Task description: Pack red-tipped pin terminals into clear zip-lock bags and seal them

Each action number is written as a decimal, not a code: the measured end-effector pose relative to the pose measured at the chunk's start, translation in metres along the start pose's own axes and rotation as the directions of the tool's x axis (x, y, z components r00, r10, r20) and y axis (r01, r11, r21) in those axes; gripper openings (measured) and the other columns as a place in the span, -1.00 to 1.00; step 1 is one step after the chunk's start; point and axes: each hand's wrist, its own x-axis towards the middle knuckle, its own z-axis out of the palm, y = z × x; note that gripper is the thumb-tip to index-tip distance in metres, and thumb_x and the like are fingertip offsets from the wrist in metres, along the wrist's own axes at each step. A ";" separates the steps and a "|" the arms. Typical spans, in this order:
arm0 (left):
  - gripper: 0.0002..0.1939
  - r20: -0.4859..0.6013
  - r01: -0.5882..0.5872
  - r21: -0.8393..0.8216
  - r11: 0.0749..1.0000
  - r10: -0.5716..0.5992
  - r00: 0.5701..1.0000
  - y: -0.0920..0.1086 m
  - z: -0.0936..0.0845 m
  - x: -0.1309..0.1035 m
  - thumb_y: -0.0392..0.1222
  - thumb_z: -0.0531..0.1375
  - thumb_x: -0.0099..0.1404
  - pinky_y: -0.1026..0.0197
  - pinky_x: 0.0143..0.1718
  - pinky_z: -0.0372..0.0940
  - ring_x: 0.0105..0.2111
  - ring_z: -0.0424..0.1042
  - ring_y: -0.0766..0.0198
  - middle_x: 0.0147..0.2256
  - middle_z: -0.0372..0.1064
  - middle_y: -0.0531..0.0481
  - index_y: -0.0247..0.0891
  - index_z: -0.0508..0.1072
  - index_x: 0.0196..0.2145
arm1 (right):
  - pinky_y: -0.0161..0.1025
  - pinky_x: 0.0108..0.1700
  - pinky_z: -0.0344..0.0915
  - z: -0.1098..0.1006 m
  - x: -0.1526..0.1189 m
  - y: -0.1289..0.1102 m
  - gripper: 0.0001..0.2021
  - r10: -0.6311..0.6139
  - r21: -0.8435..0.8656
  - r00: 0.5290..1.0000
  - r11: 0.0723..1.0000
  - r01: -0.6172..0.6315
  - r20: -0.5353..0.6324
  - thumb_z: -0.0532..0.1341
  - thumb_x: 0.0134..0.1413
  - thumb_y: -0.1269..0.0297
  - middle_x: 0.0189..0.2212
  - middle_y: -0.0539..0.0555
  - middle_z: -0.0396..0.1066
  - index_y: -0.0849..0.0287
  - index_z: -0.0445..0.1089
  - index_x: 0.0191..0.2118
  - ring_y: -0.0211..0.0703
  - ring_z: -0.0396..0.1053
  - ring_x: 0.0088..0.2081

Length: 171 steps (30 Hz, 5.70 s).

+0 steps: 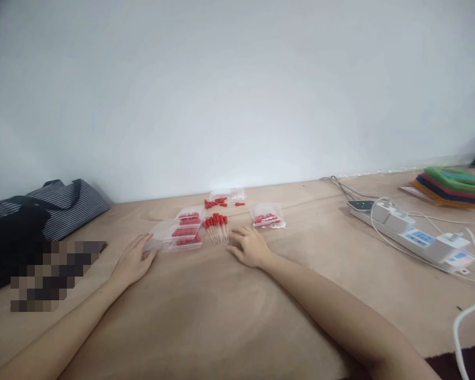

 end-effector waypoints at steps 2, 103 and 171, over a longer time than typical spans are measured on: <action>-0.49 0.182 0.055 0.050 0.997 -0.063 0.981 -0.004 0.001 0.001 -0.09 -0.13 0.19 0.03 -0.01 0.12 0.04 0.16 0.03 0.01 0.21 -0.26 -0.48 0.22 -0.01 | -0.12 -0.07 0.16 0.008 0.009 -0.004 -0.58 0.023 0.037 0.999 0.999 -0.024 0.038 0.07 0.03 0.10 -0.02 0.19 0.25 0.21 0.25 -0.02 -0.05 0.21 -0.05; -0.54 0.294 -0.260 -0.470 0.844 0.427 0.855 0.152 -0.016 -0.030 0.02 0.12 0.17 -0.08 0.07 -0.06 0.03 0.17 0.04 -0.01 0.25 -0.14 -0.23 0.31 -0.02 | -0.35 -0.63 0.29 -0.013 -0.007 -0.016 -0.61 0.783 0.901 0.558 -0.004 -0.434 0.273 0.17 -0.30 0.33 -0.67 -0.25 0.19 0.10 -0.03 -0.30 -0.36 0.26 -0.69; -0.59 0.262 -0.089 -0.643 0.760 0.328 0.908 0.150 -0.019 -0.030 -0.22 -0.15 0.31 0.10 0.08 0.02 0.06 0.14 0.19 0.06 0.17 -0.08 -0.28 0.17 0.08 | -0.38 -0.60 0.17 -0.010 -0.016 -0.031 -0.62 0.543 0.845 0.742 0.105 -0.525 0.393 0.30 -0.35 0.12 -0.68 -0.12 0.28 0.19 0.15 -0.42 -0.38 0.22 -0.65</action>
